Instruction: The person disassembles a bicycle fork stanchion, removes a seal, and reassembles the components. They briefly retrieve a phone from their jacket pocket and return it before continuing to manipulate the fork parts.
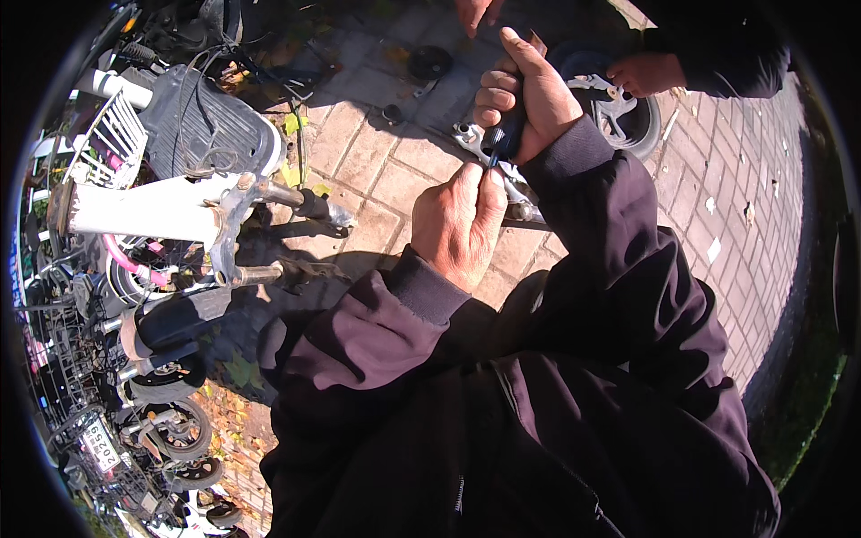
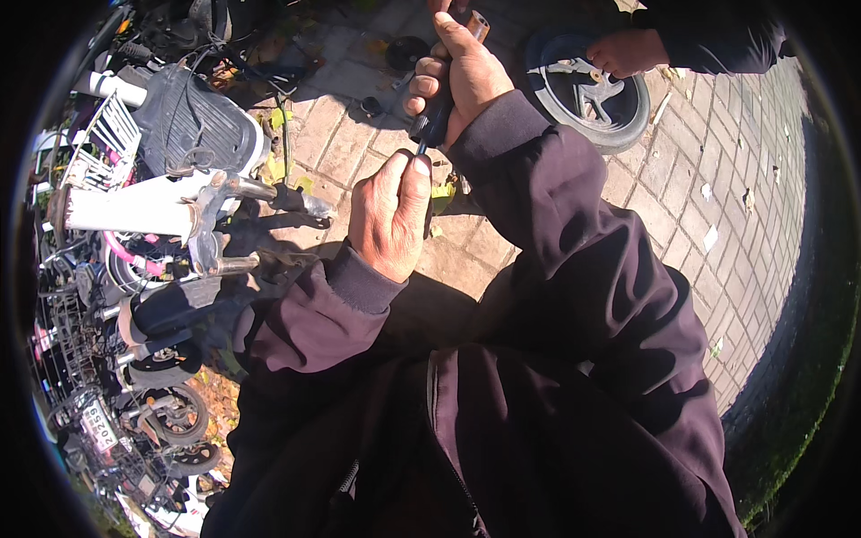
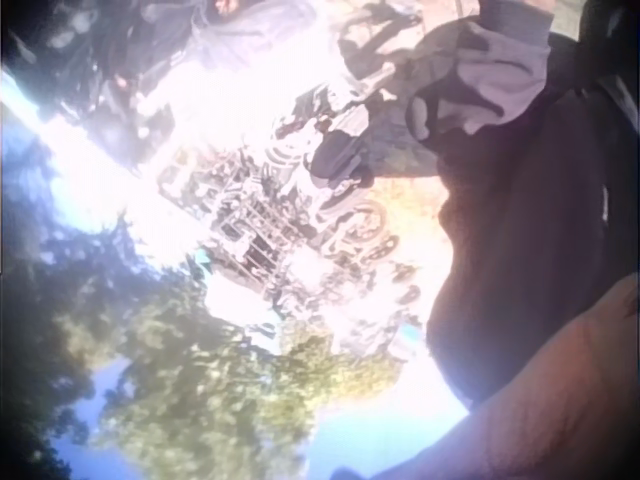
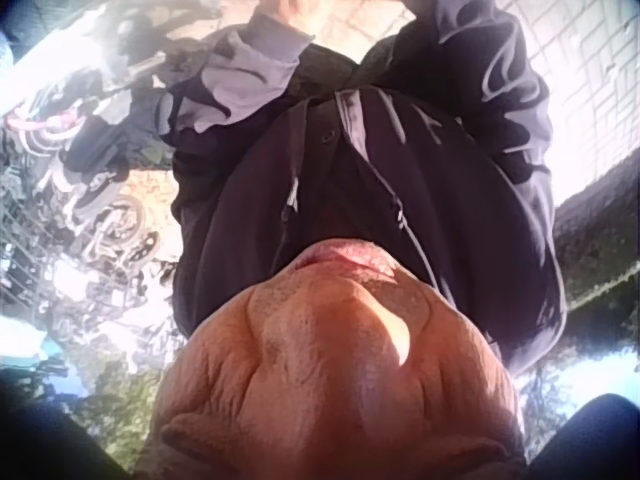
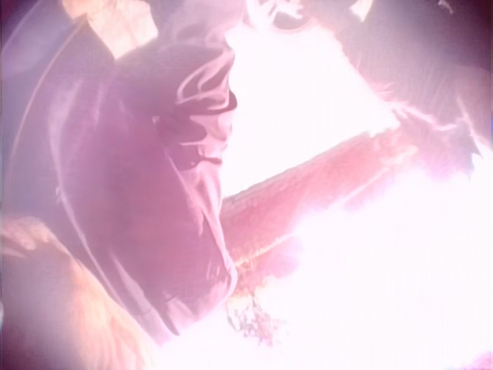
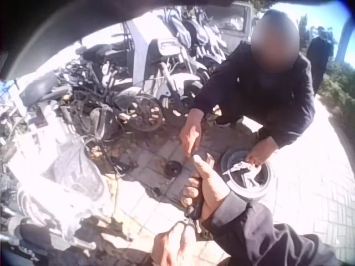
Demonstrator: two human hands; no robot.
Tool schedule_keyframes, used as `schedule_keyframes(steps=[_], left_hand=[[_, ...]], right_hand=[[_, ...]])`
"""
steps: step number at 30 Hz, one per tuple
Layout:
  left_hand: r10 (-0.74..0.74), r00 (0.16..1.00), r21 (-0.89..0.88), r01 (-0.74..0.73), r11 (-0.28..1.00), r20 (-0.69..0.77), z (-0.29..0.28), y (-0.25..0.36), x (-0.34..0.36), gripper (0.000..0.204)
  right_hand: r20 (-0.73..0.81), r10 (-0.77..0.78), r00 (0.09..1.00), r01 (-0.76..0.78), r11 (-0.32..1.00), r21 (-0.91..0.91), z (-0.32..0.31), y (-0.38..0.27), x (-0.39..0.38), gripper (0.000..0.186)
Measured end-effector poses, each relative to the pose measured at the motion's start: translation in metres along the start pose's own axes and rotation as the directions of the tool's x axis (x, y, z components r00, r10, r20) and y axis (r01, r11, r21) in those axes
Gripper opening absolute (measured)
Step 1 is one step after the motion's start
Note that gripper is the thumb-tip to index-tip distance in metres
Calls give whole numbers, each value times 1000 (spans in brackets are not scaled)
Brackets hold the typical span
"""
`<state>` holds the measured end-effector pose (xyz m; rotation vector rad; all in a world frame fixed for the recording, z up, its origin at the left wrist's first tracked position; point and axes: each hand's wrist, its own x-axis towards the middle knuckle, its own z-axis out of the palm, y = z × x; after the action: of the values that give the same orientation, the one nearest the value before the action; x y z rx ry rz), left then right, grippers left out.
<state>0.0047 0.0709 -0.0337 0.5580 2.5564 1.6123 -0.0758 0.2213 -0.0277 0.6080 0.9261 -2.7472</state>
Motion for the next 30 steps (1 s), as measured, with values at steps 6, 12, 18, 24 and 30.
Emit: schedule_keyframes(steps=[6, 12, 18, 24, 30], left_hand=[[49, 999, 11, -49, 999, 3, 9, -8, 2, 33], [142, 986, 186, -124, 975, -85, 22, -21, -9, 19], [-166, 974, -28, 172, 985, 153, -7, -37, 15, 37], [177, 983, -97, -172, 980, 42, -19, -38, 12, 68], [235, 972, -152, -233, 961, -8, -12, -46, 11, 37]], right_hand=[[66, 94, 993, -88, 992, -87, -13, -8, 19, 47], [32, -58, 998, 64, 975, -214, 4, 0, 0, 48], [438, -236, 868, 434, 788, -436, 20, -2, -28, 35], [673, -286, 682, 729, 335, -597, 18, 18, -43, 55], [873, -48, 486, 835, -269, -480, 7, 21, -43, 67]])
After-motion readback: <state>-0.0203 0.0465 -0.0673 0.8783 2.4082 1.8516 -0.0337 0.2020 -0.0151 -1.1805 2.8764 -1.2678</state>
